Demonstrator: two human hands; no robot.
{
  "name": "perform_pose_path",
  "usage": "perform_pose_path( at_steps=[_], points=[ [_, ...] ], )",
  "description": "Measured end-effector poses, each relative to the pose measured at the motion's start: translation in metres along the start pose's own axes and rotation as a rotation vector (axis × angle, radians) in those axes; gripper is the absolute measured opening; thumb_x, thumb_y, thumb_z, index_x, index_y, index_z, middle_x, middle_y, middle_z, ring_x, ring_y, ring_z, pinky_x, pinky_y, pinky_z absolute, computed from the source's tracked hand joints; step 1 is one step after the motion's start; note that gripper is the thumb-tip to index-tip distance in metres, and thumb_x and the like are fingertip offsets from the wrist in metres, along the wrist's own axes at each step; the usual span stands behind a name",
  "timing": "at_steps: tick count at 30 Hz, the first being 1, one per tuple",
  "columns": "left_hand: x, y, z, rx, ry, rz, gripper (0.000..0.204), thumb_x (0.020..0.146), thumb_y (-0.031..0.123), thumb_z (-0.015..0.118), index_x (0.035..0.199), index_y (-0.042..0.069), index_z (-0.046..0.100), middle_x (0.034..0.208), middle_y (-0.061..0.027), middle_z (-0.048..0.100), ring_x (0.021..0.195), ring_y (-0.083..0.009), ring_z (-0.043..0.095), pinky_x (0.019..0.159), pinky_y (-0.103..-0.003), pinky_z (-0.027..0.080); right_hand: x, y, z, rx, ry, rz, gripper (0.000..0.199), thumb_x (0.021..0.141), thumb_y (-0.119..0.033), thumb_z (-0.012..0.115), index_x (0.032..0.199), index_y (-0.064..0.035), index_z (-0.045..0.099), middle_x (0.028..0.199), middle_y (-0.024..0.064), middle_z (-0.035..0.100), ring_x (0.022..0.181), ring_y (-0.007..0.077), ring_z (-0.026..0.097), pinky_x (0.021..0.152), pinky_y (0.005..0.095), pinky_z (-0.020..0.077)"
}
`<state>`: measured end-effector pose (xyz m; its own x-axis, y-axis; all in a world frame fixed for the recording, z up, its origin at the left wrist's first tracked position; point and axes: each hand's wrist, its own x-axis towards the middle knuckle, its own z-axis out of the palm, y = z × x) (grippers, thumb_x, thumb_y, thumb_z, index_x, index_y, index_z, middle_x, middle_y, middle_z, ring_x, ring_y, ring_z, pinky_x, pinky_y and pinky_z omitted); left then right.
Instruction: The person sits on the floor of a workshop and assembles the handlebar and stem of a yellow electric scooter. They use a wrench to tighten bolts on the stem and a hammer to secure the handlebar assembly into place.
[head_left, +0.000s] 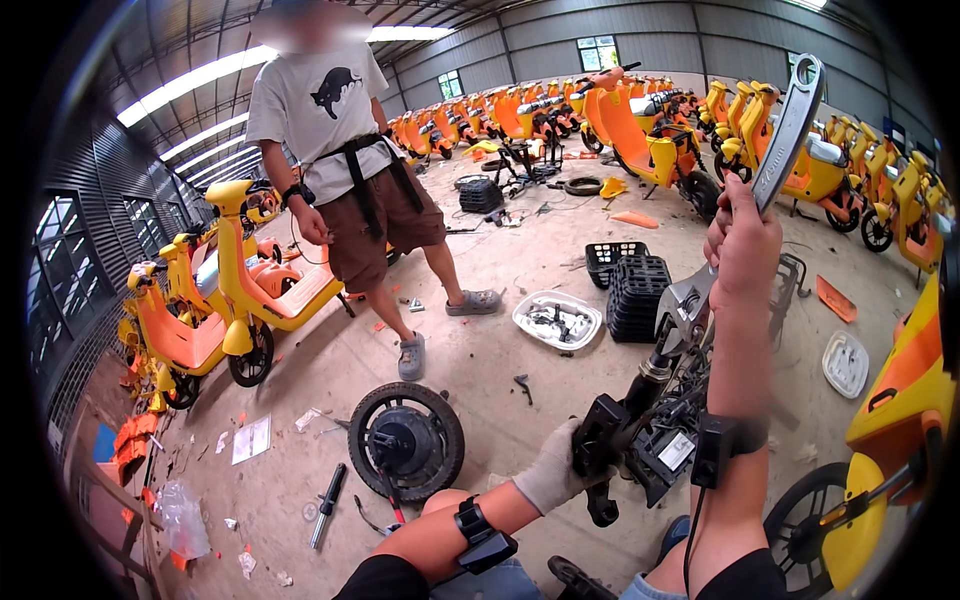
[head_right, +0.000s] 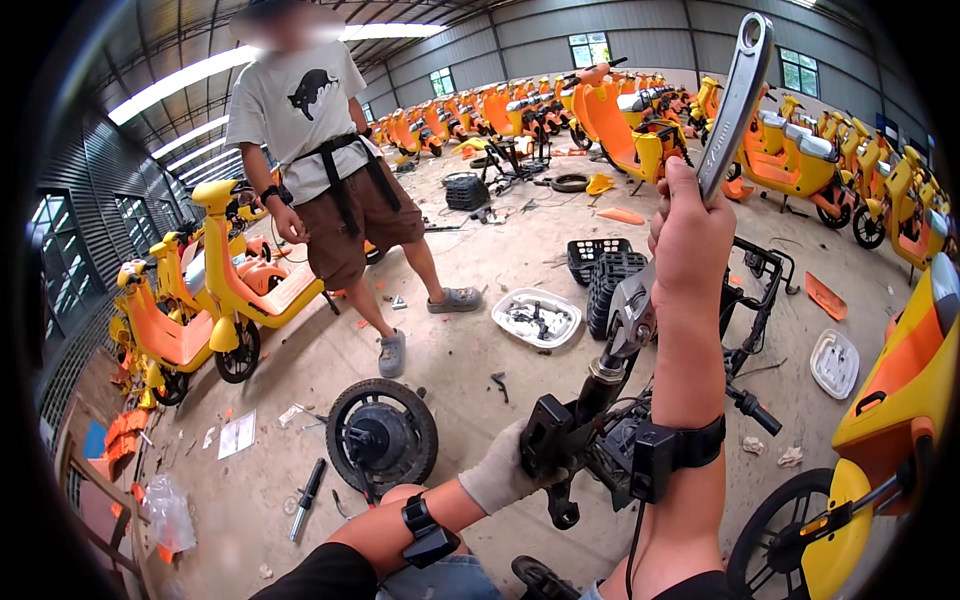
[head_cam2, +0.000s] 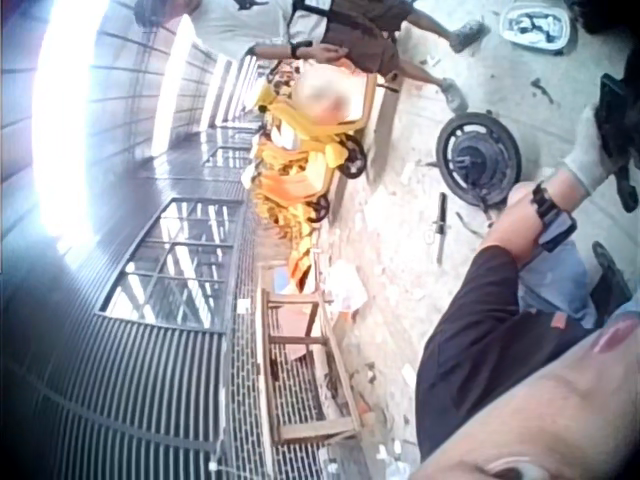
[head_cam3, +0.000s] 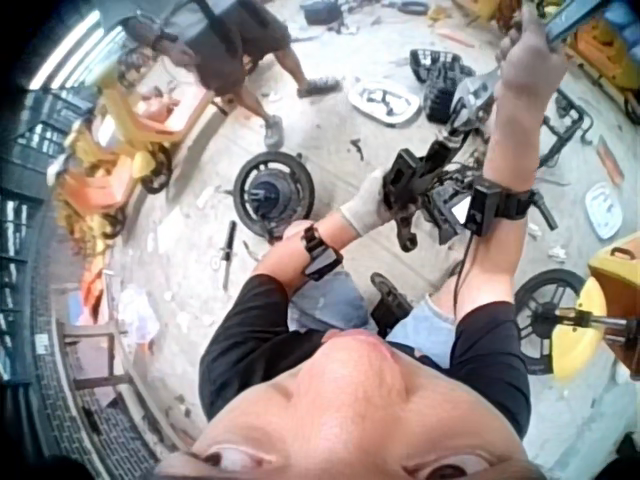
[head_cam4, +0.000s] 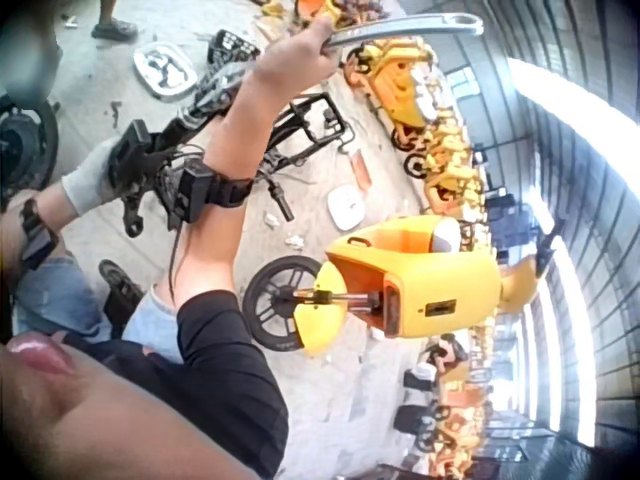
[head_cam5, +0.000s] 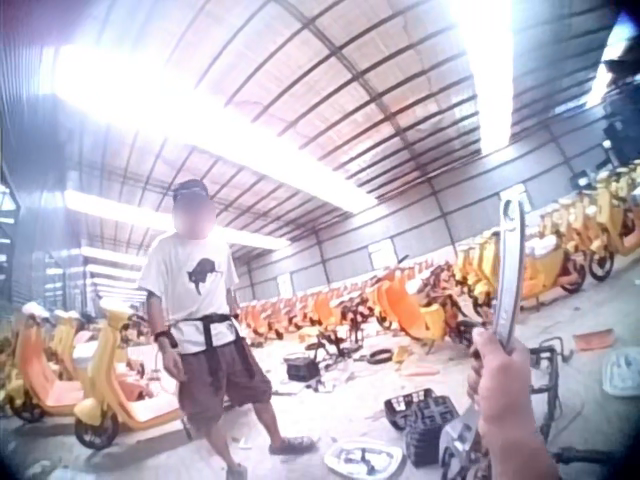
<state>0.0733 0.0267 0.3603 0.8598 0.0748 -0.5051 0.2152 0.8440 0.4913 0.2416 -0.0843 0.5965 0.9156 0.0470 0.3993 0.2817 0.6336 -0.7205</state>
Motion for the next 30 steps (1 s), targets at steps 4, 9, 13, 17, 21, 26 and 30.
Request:
perform_pose_path(
  at_steps=[4, 9, 13, 17, 21, 26, 30],
  points=[
    [0.001, -0.002, -0.001, 0.036, 0.03, 0.034, 0.04, 0.098, 0.032, 0.034, 0.119, 0.009, 0.06, 0.11, -0.0148, 0.066, 0.093, -0.0312, 0.065, 0.065, -0.043, 0.056, 0.001, 0.001, 0.002, -0.017, -0.003, -0.023, 0.03, 0.091, -0.032, 0.063, 0.077, -0.0089, 0.05, 0.055, -0.0068, 0.032, 0.041, 0.004, 0.029, 0.037, 0.0227, 0.0222],
    [0.009, -0.003, -0.01, 0.061, -0.013, 0.063, 0.042, 0.098, 0.032, 0.033, 0.121, 0.008, 0.058, 0.11, -0.016, 0.065, 0.093, -0.0302, 0.065, 0.069, -0.045, 0.055, -0.001, -0.001, 0.0, 0.006, -0.002, -0.017, 0.027, 0.091, -0.028, 0.063, 0.076, -0.0076, 0.053, 0.057, -0.0077, 0.038, 0.042, 0.002, 0.031, 0.039, 0.0221, 0.0225],
    [0.041, -0.013, -0.053, 0.085, 0.243, 0.22, 0.037, 0.096, 0.035, 0.038, 0.112, 0.007, 0.056, 0.094, -0.0129, 0.067, 0.076, -0.0261, 0.065, 0.068, -0.039, 0.055, 0.0, 0.001, -0.001, 0.008, 0.007, -0.004, 0.028, 0.091, -0.029, 0.062, 0.077, -0.0088, 0.051, 0.056, -0.0069, 0.035, 0.041, 0.004, 0.03, 0.038, 0.0231, 0.0231],
    [0.076, -0.035, -0.112, 0.582, 0.61, 0.242, 0.042, 0.095, 0.04, 0.039, 0.114, 0.006, 0.057, 0.094, -0.0113, 0.066, 0.083, -0.0241, 0.065, 0.074, -0.042, 0.052, 0.0, -0.002, -0.003, 0.01, -0.004, -0.004, 0.029, 0.092, -0.03, 0.062, 0.077, -0.0088, 0.051, 0.056, -0.0067, 0.035, 0.041, 0.0044, 0.03, 0.037, 0.0234, 0.0233],
    [0.077, -0.07, -0.126, 0.656, 0.636, 0.051, 0.049, 0.095, 0.05, 0.04, 0.114, 0.009, 0.058, 0.1, -0.0119, 0.065, 0.091, -0.0294, 0.064, 0.078, -0.049, 0.049, 0.002, -0.002, -0.003, 0.041, 0.006, -0.022, 0.029, 0.092, -0.029, 0.062, 0.076, -0.0081, 0.05, 0.056, -0.0066, 0.037, 0.04, 0.0037, 0.031, 0.036, 0.0227, 0.0237],
    [0.08, -0.086, -0.105, 0.141, 0.189, -0.162, 0.051, 0.095, 0.055, 0.039, 0.116, 0.013, 0.058, 0.107, -0.0156, 0.063, 0.098, -0.0344, 0.064, 0.08, -0.049, 0.051, 0.001, 0.0, -0.001, 0.042, -0.029, -0.022, 0.028, 0.092, -0.028, 0.062, 0.076, -0.0083, 0.05, 0.056, -0.0065, 0.037, 0.04, 0.0037, 0.032, 0.037, 0.0227, 0.0245],
    [0.091, -0.1, -0.108, -0.091, 0.018, -0.089, 0.048, 0.097, 0.051, 0.037, 0.121, 0.015, 0.058, 0.107, -0.0159, 0.063, 0.097, -0.0359, 0.064, 0.082, -0.051, 0.052, 0.002, 0.0, -0.004, 0.01, -0.026, -0.025, 0.028, 0.091, -0.029, 0.062, 0.076, -0.0078, 0.051, 0.056, -0.0068, 0.036, 0.041, 0.0039, 0.031, 0.037, 0.023, 0.0238]
  ],
)
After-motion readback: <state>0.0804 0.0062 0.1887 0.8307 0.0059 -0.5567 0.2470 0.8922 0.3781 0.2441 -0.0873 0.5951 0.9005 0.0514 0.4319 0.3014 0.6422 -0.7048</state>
